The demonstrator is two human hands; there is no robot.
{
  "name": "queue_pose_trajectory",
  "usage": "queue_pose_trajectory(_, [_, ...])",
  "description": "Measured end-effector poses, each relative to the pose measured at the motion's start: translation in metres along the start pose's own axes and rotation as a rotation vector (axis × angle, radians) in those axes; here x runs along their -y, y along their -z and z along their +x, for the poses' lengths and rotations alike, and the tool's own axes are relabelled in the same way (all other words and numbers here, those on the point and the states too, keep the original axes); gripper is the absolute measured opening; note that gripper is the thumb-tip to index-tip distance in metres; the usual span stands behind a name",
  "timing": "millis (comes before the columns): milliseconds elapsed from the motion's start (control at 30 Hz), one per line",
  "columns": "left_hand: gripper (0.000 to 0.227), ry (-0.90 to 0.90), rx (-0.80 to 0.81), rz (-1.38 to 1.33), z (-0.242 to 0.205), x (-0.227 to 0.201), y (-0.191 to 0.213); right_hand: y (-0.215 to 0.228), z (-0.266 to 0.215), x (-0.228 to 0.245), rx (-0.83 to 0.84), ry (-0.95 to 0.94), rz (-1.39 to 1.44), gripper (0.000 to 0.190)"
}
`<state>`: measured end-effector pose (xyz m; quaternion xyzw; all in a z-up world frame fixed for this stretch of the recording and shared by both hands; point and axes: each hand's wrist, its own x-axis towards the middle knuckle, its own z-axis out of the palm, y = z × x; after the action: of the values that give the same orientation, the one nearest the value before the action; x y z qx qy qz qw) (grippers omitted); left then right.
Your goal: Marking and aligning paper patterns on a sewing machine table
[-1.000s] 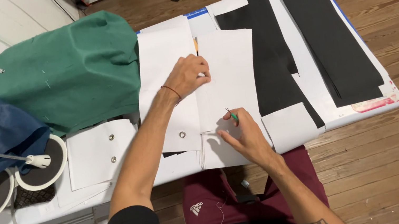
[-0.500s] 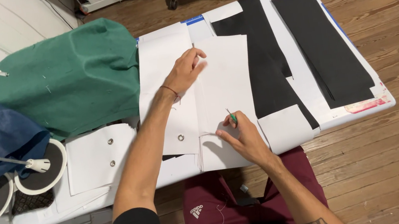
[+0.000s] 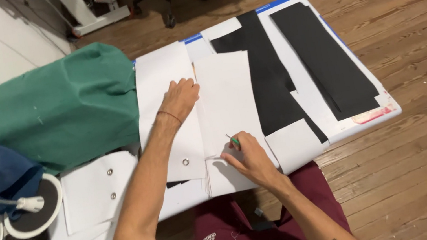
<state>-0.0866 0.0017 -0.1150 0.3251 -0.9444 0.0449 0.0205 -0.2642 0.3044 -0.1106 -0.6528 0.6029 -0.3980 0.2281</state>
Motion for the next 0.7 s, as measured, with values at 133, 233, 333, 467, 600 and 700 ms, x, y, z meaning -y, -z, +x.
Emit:
queue_pose_trajectory(133, [0.014, 0.025, -0.012, -0.023, -0.008, -0.022, 0.013, -0.003, -0.002, 0.002, -0.039, 0.026, 0.015, 0.034])
queue_pose_trajectory(233, [0.022, 0.102, 0.005, -0.102, -0.003, -0.030, 0.017, -0.001, 0.007, -0.001, -0.078, 0.064, 0.022, 0.035])
queue_pose_trajectory(333, [0.021, 0.064, -0.071, -0.071, -0.014, -0.035, -0.011, -0.004, -0.004, 0.003, -0.120, 0.064, 0.070, 0.038])
queue_pose_trajectory(467, [0.025, -0.121, -0.483, 0.165, -0.022, -0.032, -0.012, 0.001, 0.003, 0.000, -0.112, 0.172, 0.090, 0.044])
queue_pose_trajectory(600, [0.039, 0.221, -0.128, -0.436, -0.026, -0.035, 0.006, 0.014, -0.001, 0.025, -0.053, 0.073, 0.122, 0.052])
queue_pose_trajectory(700, [0.037, 0.221, -0.109, -0.480, -0.020, -0.037, 0.013, 0.018, 0.001, 0.020, -0.057, -0.039, 0.139, 0.051])
